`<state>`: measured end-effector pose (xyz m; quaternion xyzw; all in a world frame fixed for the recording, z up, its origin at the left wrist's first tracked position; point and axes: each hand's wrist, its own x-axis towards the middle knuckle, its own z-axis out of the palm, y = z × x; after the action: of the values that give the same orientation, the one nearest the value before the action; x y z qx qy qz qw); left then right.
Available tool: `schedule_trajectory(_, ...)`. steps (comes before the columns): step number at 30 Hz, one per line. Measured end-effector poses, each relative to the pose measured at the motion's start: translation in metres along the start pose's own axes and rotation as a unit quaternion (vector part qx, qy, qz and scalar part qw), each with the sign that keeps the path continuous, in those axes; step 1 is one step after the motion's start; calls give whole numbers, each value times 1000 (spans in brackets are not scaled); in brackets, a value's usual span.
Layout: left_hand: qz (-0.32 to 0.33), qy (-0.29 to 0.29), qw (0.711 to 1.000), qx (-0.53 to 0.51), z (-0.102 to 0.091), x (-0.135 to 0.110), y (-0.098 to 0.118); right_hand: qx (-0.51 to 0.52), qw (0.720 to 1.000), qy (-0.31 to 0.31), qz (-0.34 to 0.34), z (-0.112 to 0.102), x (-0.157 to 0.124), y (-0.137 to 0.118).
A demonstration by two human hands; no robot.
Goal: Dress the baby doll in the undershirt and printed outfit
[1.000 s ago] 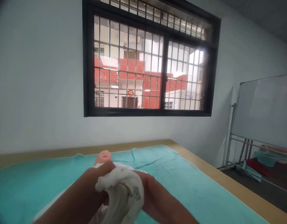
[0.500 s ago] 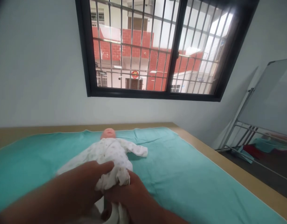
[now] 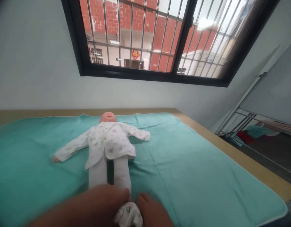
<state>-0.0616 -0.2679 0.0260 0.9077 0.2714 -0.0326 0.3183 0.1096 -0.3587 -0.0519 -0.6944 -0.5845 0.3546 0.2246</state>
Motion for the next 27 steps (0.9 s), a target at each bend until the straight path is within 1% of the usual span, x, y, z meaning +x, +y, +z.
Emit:
schedule_trajectory(2, 11, 16, 1000, 14, 1, -2, -1, 21, 1000, -3, 0, -1, -4, -8)
schedule_trajectory(5, 51, -12, 998, 35, 1, -7, -8, 134, 991, -27, 12, -2, -10, -15)
schedule_trajectory(7, 76, -20, 997, 24, -1, -10, -12, 194, 979, -52, 23, -4, -13, -17)
schedule_trajectory(9, 90, -20, 996, -12, -3, -12, -14, 223, 973, -64, 23, -8, -16, -18)
schedule_trajectory(12, 115, -6, 991, -72, -2, -11, -15, 243, 968, -58, 8, -17, -19, -22)
schedule_trajectory(14, 133, 13, 985, -105, 3, -8, -17, 260, 964, -58, -3, -24, -19, -24)
schedule_trajectory(16, 145, 38, 980, -132, 9, -5, -19, 274, 958, -78, -23, -32, -17, -23)
schedule_trajectory(19, 146, 52, 976, -156, 16, -2, -21, 236, 962, -106, -82, -42, -11, -16)
schedule_trajectory(21, 141, 49, 974, -173, 17, -1, -20, 195, 968, -96, -124, -48, -6, -10)
schedule_trajectory(23, 137, 50, 968, -206, 17, -1, -19, 191, 967, -79, -150, -52, -2, -7)
schedule_trajectory(25, 135, 49, 960, -241, 16, -1, -18, 224, 961, -79, -145, -54, 3, -6)
schedule_trajectory(27, 130, 40, 951, -279, 16, -2, -18, 266, 952, -92, -123, -55, 10, -5)
